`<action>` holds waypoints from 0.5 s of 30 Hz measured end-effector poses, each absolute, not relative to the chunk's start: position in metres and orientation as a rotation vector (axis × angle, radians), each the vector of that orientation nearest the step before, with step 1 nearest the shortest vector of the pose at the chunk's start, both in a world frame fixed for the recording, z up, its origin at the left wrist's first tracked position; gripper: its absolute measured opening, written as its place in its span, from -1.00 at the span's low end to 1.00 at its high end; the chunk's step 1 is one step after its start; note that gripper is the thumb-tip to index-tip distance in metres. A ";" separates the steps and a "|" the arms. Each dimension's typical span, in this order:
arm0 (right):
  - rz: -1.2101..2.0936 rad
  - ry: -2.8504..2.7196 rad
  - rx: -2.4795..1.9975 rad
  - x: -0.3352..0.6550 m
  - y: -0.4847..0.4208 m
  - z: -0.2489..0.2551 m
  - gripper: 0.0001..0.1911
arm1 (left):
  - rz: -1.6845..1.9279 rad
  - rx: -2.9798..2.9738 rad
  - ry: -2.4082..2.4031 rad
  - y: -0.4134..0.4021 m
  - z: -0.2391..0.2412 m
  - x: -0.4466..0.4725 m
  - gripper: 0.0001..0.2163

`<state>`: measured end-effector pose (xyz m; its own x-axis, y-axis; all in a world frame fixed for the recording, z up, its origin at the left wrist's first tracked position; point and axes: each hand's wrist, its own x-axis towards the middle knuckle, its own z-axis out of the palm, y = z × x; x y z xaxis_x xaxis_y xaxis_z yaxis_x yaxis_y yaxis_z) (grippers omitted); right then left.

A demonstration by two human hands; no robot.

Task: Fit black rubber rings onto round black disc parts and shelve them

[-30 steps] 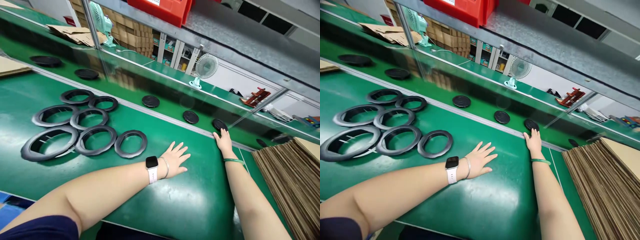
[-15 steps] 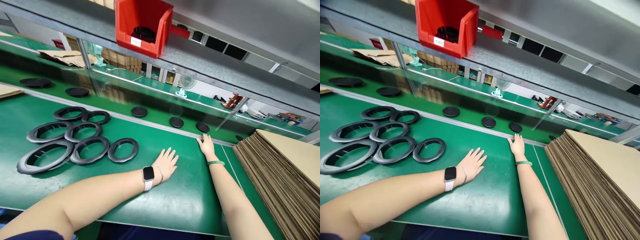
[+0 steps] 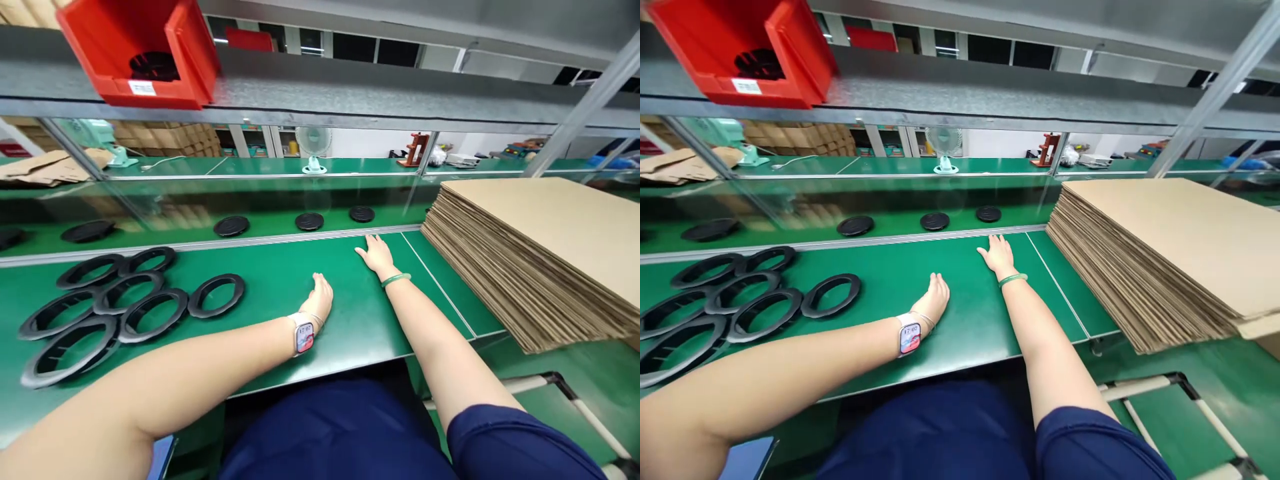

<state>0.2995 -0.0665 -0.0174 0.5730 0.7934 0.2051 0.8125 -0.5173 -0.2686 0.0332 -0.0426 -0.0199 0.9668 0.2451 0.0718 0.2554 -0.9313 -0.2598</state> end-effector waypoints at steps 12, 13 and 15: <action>-0.070 -1.341 -2.454 0.290 -0.085 -0.010 -0.30 | -0.096 -2.804 -0.603 -0.028 0.026 -0.041 -0.52; -0.072 -1.346 -2.451 0.290 -0.085 -0.010 -0.30 | -0.110 -2.787 -0.671 -0.023 0.030 -0.059 -0.50; -0.064 -1.355 -2.444 0.292 -0.084 -0.013 -0.29 | -0.130 -2.740 -0.829 -0.012 0.037 -0.094 -0.47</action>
